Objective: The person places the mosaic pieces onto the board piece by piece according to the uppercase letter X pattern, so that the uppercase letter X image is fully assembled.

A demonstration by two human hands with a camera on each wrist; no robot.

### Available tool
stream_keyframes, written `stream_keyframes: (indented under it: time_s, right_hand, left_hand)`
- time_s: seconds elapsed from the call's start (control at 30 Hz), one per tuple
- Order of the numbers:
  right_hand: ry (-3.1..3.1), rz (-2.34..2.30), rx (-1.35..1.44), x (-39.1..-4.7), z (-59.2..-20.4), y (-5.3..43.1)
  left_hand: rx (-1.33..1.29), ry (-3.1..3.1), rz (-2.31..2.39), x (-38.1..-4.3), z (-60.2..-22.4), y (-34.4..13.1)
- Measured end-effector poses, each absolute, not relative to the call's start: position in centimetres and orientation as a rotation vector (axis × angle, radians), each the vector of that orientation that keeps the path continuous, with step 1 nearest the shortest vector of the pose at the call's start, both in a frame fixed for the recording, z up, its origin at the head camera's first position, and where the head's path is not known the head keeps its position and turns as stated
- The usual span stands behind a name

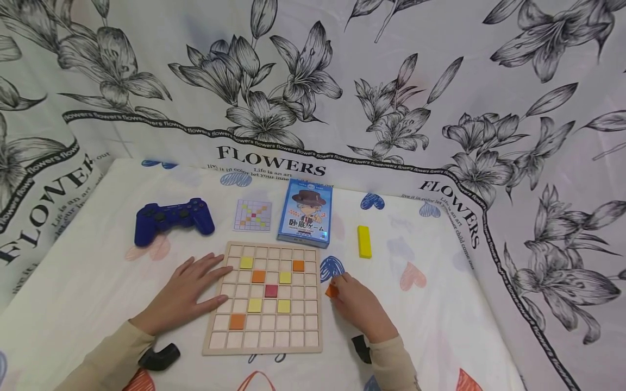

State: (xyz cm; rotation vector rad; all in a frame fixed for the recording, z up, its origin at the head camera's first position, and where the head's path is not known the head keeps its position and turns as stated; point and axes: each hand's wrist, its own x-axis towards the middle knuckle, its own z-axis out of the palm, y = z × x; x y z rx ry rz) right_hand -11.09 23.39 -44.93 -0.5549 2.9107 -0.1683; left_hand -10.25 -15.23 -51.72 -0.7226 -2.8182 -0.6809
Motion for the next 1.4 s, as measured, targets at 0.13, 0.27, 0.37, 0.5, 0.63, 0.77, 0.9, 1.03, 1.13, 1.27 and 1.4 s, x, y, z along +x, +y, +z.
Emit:
stream_keyframes:
  time_s: [0.13,0.27,0.37,0.5,0.63,0.77,0.9,1.03,1.13,1.27,1.4]
  right_hand:
    - [2.922,-0.213,-0.581,-10.6,-44.4,23.1]
    - [2.938,-0.276,-0.700,-9.8,-43.8,22.7]
    - [2.918,-0.344,-0.820,-9.0,-43.5,22.2]
    - [2.868,-0.417,-1.003,-8.0,-43.6,21.4]
    - [2.861,-0.413,-1.145,-7.5,-44.0,20.9]
    - [2.835,-0.414,-1.151,-7.3,-44.0,20.5]
    - [2.794,-0.396,-1.136,-7.2,-44.1,20.1]
    - [2.793,-0.350,-1.131,-7.1,-44.4,19.7]
    - [2.788,-0.329,-1.122,-7.1,-44.5,19.4]
    - [2.791,-0.317,-1.128,-7.0,-44.5,19.2]
    - [2.809,-0.312,-1.153,-7.0,-44.6,19.2]
  left_hand:
    - [-0.724,-2.833,-0.682,-10.2,-51.5,-15.2]
    - [-0.723,-2.835,-0.682,-10.3,-51.5,-15.2]
    - [-0.727,-2.836,-0.677,-10.3,-51.4,-15.2]
    - [-0.729,-2.837,-0.670,-10.4,-51.4,-15.2]
    - [-0.727,-2.835,-0.669,-10.4,-51.3,-15.2]
    - [-0.726,-2.846,-0.676,-10.4,-51.1,-15.1]
    - [-0.727,-2.850,-0.682,-10.3,-51.0,-15.1]
    - [-0.726,-2.856,-0.685,-10.2,-50.9,-15.1]
    - [-0.723,-2.861,-0.686,-10.2,-50.9,-15.0]
    - [-0.724,-2.860,-0.684,-10.2,-50.9,-15.0]
    - [-0.722,-2.864,-0.685,-10.2,-50.9,-14.9]
